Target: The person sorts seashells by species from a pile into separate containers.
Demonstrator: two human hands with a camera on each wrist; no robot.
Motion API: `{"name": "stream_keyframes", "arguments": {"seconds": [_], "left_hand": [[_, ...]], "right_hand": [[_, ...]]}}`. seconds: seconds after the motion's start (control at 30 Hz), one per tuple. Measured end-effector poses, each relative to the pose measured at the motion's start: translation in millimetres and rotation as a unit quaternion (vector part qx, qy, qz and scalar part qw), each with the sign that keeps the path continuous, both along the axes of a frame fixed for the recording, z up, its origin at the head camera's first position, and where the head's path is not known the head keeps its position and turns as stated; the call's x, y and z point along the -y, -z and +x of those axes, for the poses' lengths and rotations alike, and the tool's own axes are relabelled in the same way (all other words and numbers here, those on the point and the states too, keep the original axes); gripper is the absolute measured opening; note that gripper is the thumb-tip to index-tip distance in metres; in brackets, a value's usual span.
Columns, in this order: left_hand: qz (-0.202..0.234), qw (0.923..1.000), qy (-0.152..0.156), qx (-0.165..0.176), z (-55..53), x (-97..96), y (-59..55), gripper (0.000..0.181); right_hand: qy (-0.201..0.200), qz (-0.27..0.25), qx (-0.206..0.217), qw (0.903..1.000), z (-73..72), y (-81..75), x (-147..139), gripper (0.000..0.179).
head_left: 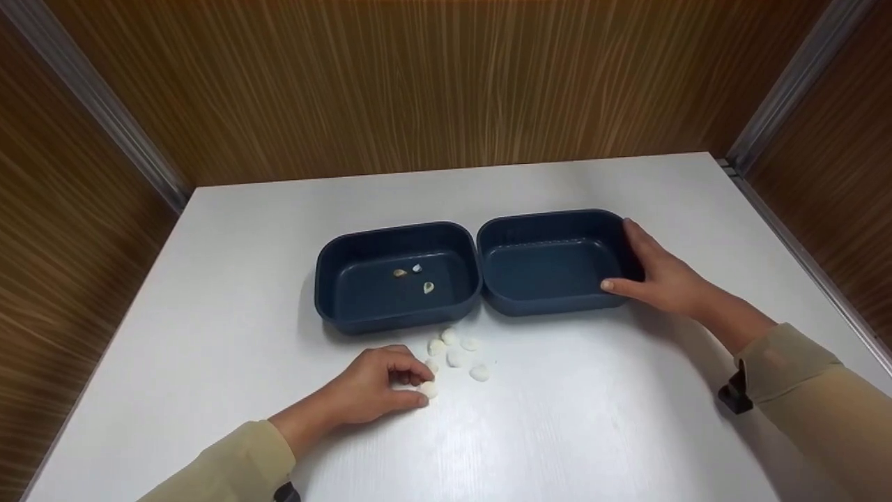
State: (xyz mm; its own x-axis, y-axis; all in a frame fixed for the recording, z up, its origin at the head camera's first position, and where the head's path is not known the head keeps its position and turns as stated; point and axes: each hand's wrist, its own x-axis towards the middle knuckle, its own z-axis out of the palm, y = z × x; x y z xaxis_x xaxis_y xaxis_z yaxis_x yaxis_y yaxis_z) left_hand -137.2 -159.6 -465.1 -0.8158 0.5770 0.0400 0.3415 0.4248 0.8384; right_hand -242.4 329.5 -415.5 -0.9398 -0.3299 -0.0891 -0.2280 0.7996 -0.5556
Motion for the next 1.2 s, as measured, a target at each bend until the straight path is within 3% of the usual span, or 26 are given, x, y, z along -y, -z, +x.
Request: {"name": "stream_keyframes", "arguments": {"seconds": [0.57,0.93,1.2], "left_hand": [[0.0,0.9999,0.002,0.01,0.1,-3.0,-3.3,0.019],[-0.061,0.9943,0.052,-0.07,2.3,-9.2,-17.3,0.019],[-0.091,0.9902,0.059,-0.088,-3.1,-14.1,-32.3,0.02]], "right_hand": [[-0.007,-0.01,-0.01,0.9999,-1.4,1.7,-1.6,0.116],[-0.005,-0.012,-0.002,0.9999,0.3,1.4,-0.2,0.118],[-0.003,-0.012,0.005,0.9999,0.3,-0.8,-0.4,0.118]]}}
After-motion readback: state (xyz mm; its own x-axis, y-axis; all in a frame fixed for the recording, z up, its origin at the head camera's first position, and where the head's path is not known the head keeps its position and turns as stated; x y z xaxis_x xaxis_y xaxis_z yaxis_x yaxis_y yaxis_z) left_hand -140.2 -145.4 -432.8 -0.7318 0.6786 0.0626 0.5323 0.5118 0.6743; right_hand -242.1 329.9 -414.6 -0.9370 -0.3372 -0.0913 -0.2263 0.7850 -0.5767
